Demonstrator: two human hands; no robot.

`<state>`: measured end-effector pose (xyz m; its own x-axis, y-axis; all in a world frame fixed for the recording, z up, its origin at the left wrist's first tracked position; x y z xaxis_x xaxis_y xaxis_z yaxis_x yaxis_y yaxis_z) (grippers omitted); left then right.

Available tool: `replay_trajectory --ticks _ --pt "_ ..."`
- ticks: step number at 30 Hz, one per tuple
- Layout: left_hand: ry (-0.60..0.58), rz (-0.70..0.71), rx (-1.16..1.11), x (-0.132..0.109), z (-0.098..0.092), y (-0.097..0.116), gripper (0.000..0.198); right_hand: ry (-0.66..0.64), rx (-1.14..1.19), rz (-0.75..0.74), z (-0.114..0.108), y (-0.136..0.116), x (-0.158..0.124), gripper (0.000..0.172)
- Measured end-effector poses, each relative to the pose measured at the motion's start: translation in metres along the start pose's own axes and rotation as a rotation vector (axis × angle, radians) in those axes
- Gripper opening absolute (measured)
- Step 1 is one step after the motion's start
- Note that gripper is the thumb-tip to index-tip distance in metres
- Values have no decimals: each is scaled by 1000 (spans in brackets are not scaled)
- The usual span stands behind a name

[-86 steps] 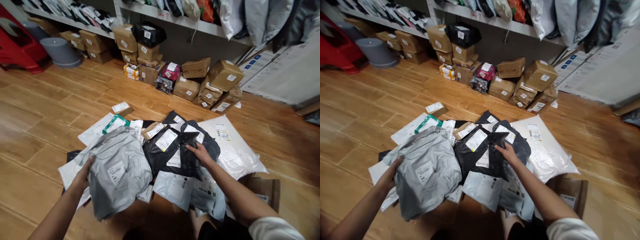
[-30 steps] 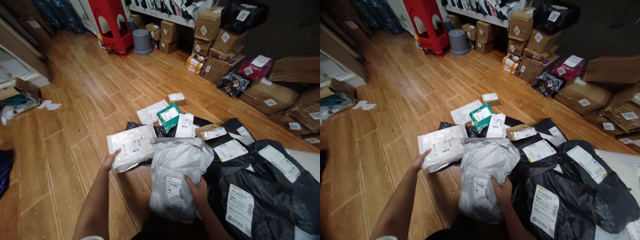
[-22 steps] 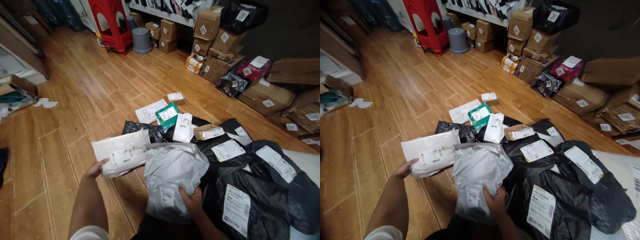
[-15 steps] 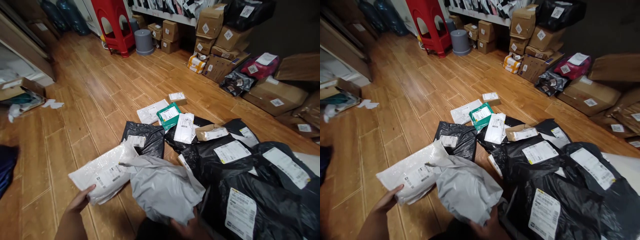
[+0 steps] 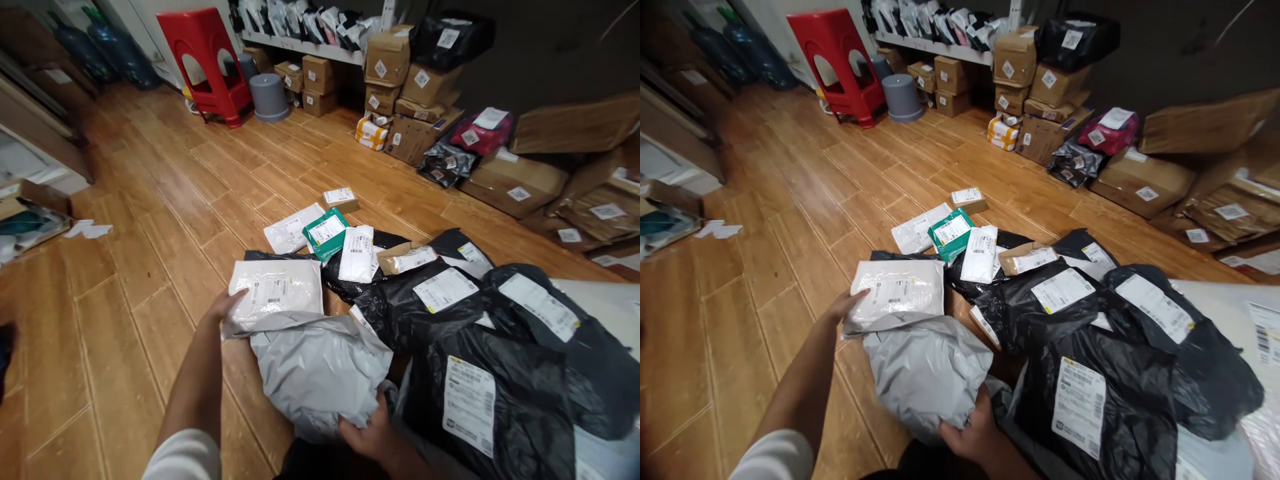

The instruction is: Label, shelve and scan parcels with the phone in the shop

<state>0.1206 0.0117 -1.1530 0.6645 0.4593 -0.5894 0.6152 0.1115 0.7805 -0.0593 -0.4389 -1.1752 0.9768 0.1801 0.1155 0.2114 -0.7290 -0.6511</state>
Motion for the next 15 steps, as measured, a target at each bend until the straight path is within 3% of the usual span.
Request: replay_trajectory --ticks 4,7,10,13,15 --pt "19 4 27 7 18 -19 74 111 -31 26 -16 -11 24 26" --pt "-9 -6 -6 -13 25 -42 71 -37 92 53 -25 -12 43 22" --pt "76 -23 -55 -52 43 -64 71 -310 303 136 -40 -9 61 25" --pt "204 30 -88 -104 64 -68 71 -478 553 462 -71 -6 75 39" --pt "289 0 -14 -145 70 -56 76 -518 713 684 -104 -9 86 51"
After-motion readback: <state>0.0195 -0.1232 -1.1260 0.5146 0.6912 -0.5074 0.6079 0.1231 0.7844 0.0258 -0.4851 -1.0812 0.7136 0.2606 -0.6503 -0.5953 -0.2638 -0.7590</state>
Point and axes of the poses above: each hand's wrist, its own x-axis towards the middle knuckle, its own z-axis out of the palm, y = z × x, the point moved 1 cm from there along x, towards the middle knuckle, and after that the axes turned 15 degrees about -x, right-handed, at the moved point
